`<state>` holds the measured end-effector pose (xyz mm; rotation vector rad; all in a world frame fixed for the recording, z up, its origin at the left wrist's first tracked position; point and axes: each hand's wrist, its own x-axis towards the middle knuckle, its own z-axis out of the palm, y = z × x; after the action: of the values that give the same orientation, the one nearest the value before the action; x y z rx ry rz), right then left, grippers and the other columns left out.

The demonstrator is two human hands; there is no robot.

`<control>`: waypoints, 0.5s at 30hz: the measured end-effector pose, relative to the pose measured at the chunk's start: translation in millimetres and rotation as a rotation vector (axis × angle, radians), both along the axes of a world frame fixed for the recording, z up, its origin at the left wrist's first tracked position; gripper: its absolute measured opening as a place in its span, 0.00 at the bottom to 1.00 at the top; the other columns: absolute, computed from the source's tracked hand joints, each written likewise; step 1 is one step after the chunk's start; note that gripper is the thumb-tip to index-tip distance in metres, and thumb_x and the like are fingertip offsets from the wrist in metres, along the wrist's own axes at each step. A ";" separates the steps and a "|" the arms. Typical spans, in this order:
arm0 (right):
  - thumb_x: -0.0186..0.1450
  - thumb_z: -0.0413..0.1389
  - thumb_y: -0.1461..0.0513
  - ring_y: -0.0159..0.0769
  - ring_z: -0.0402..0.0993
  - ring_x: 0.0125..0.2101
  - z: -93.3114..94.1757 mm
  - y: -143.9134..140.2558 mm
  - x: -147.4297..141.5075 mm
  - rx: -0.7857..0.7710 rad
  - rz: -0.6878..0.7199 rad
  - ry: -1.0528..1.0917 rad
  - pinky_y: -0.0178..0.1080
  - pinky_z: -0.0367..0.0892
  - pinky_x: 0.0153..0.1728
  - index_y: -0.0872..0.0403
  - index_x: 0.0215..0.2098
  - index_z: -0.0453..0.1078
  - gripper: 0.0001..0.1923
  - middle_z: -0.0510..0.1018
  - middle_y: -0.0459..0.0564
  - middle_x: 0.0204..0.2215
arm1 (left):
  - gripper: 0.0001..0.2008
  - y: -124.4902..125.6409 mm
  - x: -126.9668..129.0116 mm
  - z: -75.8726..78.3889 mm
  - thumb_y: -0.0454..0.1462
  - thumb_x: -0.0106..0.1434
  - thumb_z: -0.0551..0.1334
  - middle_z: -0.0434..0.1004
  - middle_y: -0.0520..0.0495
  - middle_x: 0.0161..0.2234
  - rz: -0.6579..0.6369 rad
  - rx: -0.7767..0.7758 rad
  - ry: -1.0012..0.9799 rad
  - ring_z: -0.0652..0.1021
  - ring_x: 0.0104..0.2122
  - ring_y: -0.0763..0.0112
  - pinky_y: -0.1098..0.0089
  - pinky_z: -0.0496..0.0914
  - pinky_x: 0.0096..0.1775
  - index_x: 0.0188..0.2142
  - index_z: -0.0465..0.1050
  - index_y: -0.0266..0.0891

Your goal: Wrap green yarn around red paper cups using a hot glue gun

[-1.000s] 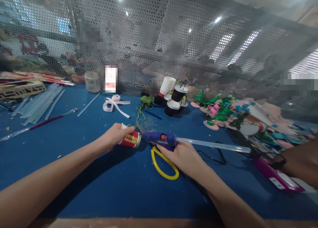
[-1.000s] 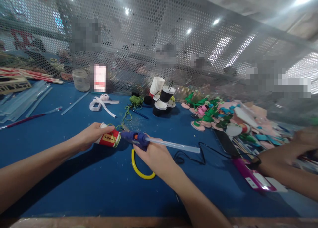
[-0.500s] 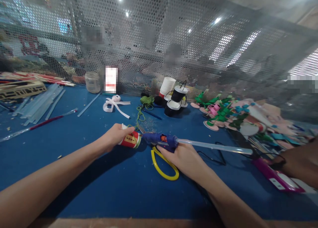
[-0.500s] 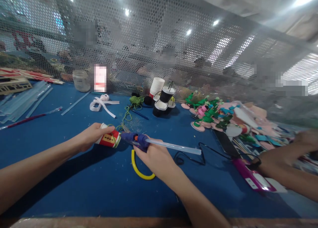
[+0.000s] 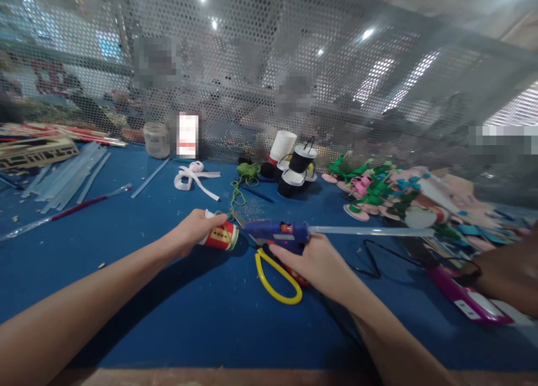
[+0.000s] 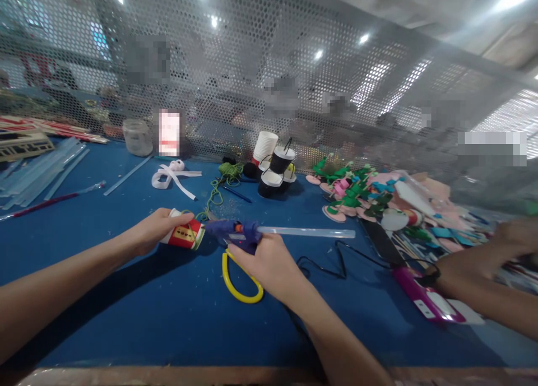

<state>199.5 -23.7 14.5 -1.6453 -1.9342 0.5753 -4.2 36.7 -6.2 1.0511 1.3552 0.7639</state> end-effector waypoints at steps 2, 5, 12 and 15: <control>0.54 0.54 0.56 0.32 0.65 0.13 2.8 3.6 6.1 -0.112 -0.069 0.121 0.34 0.61 0.16 0.55 0.28 0.68 0.10 0.69 0.42 0.12 | 0.12 0.9 0.2 -0.4 0.41 0.48 0.64 0.75 0.48 0.18 0.018 0.002 -0.050 0.74 0.20 0.71 0.72 0.65 0.27 0.21 0.71 0.32; 0.52 0.56 0.55 0.32 0.67 0.17 4.1 15.4 20.5 -0.104 -0.110 0.280 0.34 0.63 0.20 0.56 0.27 0.67 0.12 0.71 0.44 0.15 | 0.10 1.5 0.5 1.0 0.40 0.49 0.64 0.75 0.49 0.18 0.050 0.042 -0.113 0.74 0.20 0.72 0.72 0.65 0.27 0.21 0.70 0.33; 0.57 0.54 0.53 0.28 0.64 0.16 -7.5 53.1 40.2 -0.154 -0.249 0.250 0.32 0.60 0.18 0.55 0.21 0.63 0.15 0.69 0.44 0.14 | 0.09 -1.5 2.0 7.7 0.39 0.52 0.63 0.75 0.49 0.18 0.126 0.129 -0.253 0.74 0.20 0.74 0.74 0.66 0.27 0.21 0.71 0.33; 0.59 0.52 0.53 0.27 0.63 0.12 -21.0 67.5 39.9 -0.204 -0.277 0.158 0.31 0.59 0.16 0.54 0.18 0.59 0.17 0.66 0.43 0.10 | 0.09 -1.8 2.6 8.5 0.39 0.50 0.64 0.75 0.49 0.19 0.143 0.162 -0.303 0.74 0.21 0.73 0.73 0.67 0.27 0.21 0.70 0.34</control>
<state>239.4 43.7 -6.6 -1.8915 -1.5436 0.7842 -1.6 34.8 2.3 0.9259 1.1300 1.1082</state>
